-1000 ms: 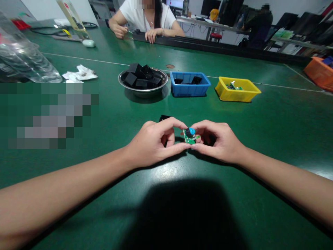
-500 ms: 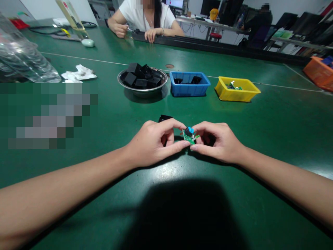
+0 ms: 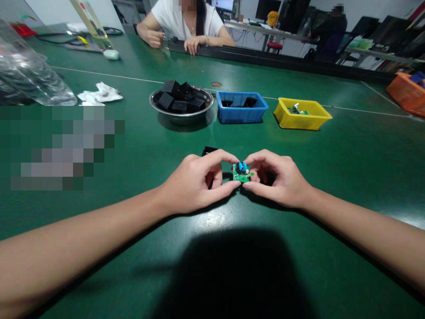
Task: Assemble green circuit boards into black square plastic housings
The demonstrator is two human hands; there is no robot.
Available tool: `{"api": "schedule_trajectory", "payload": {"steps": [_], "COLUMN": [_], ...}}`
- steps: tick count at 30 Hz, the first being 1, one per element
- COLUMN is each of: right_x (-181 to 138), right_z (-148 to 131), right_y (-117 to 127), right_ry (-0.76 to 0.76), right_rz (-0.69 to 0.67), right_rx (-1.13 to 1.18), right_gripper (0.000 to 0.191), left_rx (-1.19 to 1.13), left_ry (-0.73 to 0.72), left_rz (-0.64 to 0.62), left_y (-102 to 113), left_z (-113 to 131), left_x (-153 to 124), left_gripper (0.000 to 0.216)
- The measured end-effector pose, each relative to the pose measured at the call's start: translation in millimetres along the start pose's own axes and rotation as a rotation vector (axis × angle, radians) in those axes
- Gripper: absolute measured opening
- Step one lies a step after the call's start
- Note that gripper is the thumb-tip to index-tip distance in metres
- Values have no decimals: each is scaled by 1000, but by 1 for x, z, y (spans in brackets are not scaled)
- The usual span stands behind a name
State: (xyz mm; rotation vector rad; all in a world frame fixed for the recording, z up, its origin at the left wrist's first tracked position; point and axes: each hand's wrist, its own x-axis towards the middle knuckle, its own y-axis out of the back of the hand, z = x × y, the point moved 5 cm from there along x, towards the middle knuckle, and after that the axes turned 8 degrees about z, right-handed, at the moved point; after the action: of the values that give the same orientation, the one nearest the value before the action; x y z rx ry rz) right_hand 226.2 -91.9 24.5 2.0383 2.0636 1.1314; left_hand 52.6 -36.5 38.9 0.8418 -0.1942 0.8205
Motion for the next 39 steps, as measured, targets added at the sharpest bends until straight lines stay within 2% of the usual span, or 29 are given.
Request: {"api": "schedule_trajectory", "payload": {"steps": [10,14,18,20,22,24,28,30,32,35,39], "right_x": [-1,0,3,5,6,7,8,9,9,10,9], "right_z": [-2,-3,-1,1,3,5,8,8,8,8,8], "right_y": [1,3,4,3,2,2,2,1,0,0,1], "right_ry": [17,26,-8,-31,-46,-56,-84,-95,-100,-105,-101], "right_rz": [38,70,83,69,59,57,63,59,48,41,37], "right_rx": [-54,-123,-209,-276,-354,-419,-489,-514,-528,-535,-528], "right_gripper": [30,29,26,22,20,20,21,21,21,22,23], "left_rx": [18,49,119,184,253,325,334,350,389,415,382], "left_ry": [22,24,-23,-86,-92,-66,-62,-63,-99,-144,-122], "left_rz": [-9,23,127,235,293,244,-33,-173,-258,-282,-253], "left_y": [-2,-2,10,23,36,43,38,30,24,20,20], "left_z": [-3,-2,-1,-4,-15,-31,-54,-55,-51,-43,-41], "left_x": [0,0,0,3,8,15,23,22,20,18,17], "left_gripper": [27,32,33,29,29,35,42,40,36,34,38]}}
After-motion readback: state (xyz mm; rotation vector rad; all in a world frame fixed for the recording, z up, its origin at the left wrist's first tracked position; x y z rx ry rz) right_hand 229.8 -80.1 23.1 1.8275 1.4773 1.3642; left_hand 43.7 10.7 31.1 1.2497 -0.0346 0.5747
